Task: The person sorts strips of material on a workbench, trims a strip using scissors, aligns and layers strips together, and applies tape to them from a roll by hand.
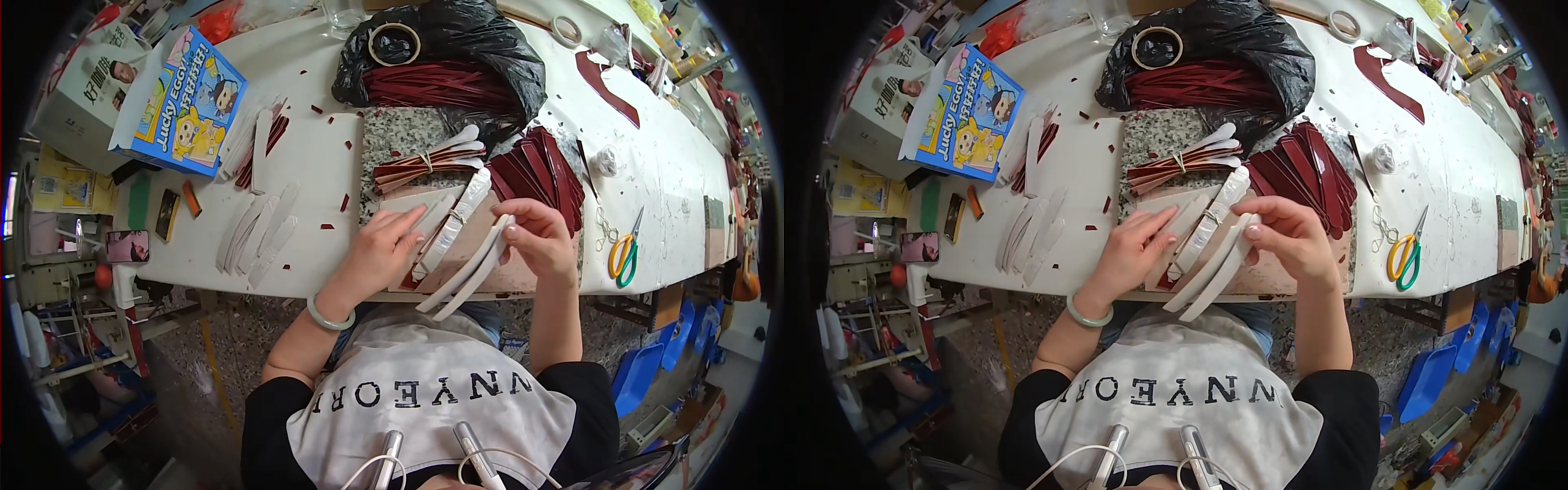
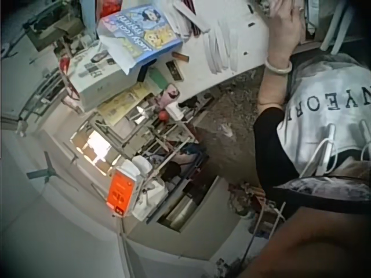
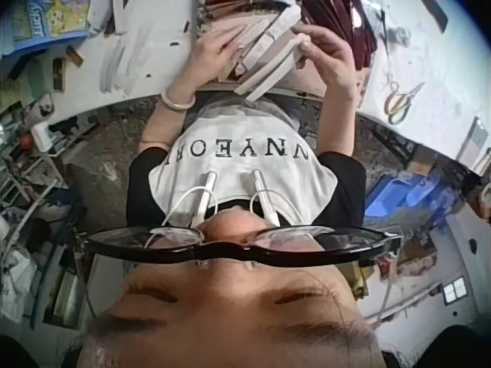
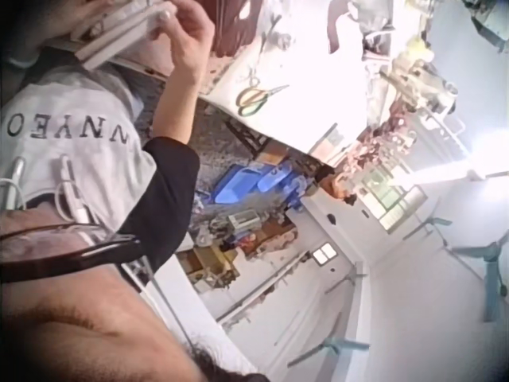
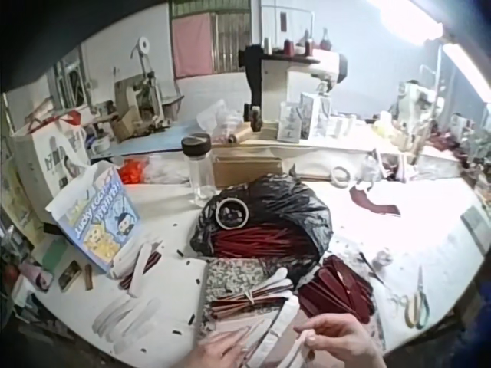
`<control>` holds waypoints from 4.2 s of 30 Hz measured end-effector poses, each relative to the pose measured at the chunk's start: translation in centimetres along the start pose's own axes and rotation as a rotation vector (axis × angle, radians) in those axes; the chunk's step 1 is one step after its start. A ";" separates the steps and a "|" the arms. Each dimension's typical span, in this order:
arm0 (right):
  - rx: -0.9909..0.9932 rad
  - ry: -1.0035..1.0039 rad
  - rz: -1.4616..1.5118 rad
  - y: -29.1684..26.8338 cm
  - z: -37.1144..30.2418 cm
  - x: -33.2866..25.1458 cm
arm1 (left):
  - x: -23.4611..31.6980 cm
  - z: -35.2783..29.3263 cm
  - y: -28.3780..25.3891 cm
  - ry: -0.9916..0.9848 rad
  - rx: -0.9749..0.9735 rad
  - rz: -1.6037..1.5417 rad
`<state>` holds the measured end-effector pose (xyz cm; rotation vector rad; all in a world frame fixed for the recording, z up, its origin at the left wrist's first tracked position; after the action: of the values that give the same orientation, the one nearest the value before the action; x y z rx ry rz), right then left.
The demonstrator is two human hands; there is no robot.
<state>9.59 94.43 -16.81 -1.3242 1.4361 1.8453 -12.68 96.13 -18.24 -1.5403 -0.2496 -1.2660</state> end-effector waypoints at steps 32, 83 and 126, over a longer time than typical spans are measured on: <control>-0.103 -0.042 0.082 0.2 3.6 0.8 | -2.5 -5.0 -6.0 -0.361 0.087 -0.564; 0.067 -0.068 -0.355 8.9 7.8 4.2 | -2.2 -11.3 -4.0 -0.536 0.111 -1.081; 0.032 -0.257 -0.416 3.0 -3.2 0.6 | 2.6 1.4 -1.8 -0.150 0.468 -1.522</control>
<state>8.22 90.36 -15.85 -1.2084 0.9679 1.6355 -12.08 96.89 -14.91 -0.8745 -1.9136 -1.9392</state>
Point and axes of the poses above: each hand's wrist, its own z-axis towards the middle knuckle, its own y-axis out of the palm, x = y × z, the point moved 5 cm from there along z, towards the middle knuckle, and after that the axes turned 10 degrees about -x, right-handed, at the moved point
